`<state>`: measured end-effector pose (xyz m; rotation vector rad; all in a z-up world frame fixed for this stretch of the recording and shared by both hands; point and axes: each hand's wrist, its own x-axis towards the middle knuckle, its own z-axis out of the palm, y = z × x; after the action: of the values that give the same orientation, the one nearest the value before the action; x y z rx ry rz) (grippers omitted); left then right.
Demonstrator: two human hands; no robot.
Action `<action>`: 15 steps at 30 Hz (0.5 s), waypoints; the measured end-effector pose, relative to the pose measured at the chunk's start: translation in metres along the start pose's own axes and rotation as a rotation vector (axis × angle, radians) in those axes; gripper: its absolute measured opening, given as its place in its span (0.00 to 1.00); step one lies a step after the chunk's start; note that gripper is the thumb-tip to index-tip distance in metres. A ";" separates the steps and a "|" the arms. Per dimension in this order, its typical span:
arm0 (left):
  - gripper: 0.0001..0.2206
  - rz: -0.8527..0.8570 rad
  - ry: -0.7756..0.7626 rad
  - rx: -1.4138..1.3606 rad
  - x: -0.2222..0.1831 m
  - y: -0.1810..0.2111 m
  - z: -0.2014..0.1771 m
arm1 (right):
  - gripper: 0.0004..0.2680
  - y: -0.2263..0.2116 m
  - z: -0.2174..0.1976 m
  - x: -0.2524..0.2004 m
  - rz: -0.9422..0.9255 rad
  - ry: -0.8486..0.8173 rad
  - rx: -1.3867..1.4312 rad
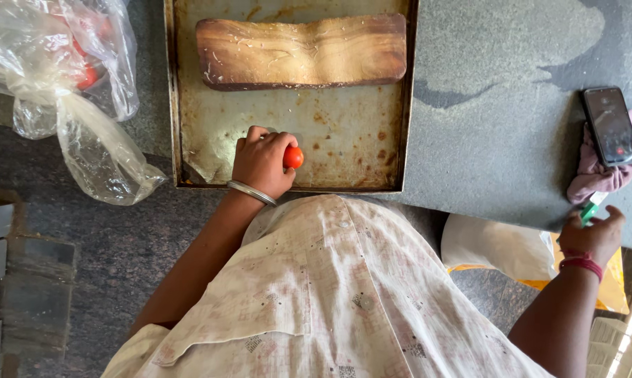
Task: The person chops a tomato on a wooden board placed in a metal tray using a long knife.
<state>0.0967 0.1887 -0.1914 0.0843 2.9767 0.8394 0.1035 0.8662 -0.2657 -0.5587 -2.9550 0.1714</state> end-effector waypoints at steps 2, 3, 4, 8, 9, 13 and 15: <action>0.19 0.000 0.012 -0.002 -0.001 -0.003 0.003 | 0.21 -0.005 0.005 -0.002 0.147 -0.017 0.048; 0.18 0.034 0.034 -0.036 -0.002 -0.004 0.005 | 0.21 -0.007 0.006 -0.002 0.140 -0.016 0.053; 0.18 0.072 0.060 -0.070 -0.002 -0.005 0.006 | 0.21 -0.010 0.006 0.000 0.142 0.010 0.096; 0.18 0.051 0.081 -0.074 0.000 -0.005 0.012 | 0.20 -0.016 -0.003 0.011 0.398 -0.059 0.567; 0.18 0.039 0.060 -0.073 0.001 -0.006 0.013 | 0.20 -0.014 -0.009 0.013 0.391 -0.052 0.568; 0.18 0.037 0.058 -0.100 0.002 -0.008 0.016 | 0.04 0.000 -0.028 0.022 0.587 -0.052 0.811; 0.17 0.027 0.065 -0.104 0.001 -0.010 0.017 | 0.03 -0.001 -0.030 0.028 0.570 0.041 0.842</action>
<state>0.0961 0.1893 -0.2113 0.0957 2.9912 1.0168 0.0821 0.8779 -0.2333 -1.1701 -2.2611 1.3269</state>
